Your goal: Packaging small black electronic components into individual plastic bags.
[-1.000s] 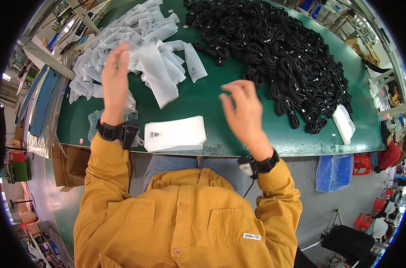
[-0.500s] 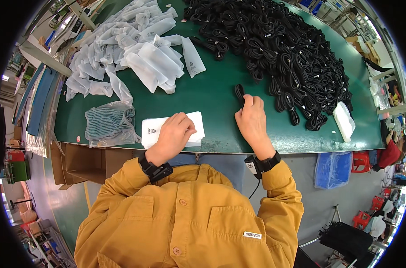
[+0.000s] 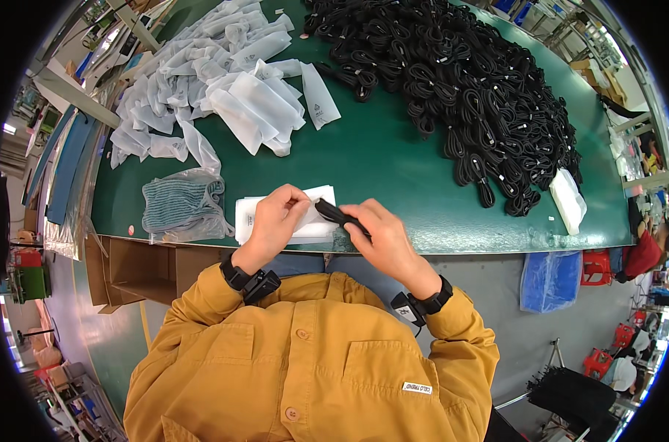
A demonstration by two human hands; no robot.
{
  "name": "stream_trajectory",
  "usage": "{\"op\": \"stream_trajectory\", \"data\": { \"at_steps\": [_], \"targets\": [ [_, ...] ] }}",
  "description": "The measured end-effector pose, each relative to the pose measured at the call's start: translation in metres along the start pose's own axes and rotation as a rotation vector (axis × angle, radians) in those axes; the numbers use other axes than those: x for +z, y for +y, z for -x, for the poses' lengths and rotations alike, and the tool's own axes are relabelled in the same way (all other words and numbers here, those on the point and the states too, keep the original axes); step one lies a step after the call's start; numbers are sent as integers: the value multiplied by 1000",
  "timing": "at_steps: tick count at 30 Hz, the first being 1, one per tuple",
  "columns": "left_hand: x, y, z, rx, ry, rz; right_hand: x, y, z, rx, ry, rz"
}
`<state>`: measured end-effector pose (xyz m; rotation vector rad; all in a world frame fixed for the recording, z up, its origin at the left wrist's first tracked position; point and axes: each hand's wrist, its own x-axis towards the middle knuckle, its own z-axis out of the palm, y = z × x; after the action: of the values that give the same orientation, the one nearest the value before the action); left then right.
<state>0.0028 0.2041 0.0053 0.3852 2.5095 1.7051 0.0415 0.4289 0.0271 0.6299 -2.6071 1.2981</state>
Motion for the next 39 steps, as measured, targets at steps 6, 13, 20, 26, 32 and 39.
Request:
{"op": "stream_trajectory", "data": {
  "at_steps": [6,13,20,26,32,39],
  "targets": [
    [1,6,1,483,12,-110,-1,1,-5,-148,-111,79],
    [-10,30,-6,505,-10,-134,1,-4,-19,15,-20,-147],
    [-31,43,-20,99,-84,280,-9,-33,-42,-182,106,-255],
    [-74,51,-63,-98,-96,831,-27,-16,-56,-190,151,-141],
    [-99,66,-84,393,423,-26,-58,73,-86,-94,373,823],
    [-7,8,-5,411,-126,-301,-54,108,-73,276,161,814]
  ]
}}
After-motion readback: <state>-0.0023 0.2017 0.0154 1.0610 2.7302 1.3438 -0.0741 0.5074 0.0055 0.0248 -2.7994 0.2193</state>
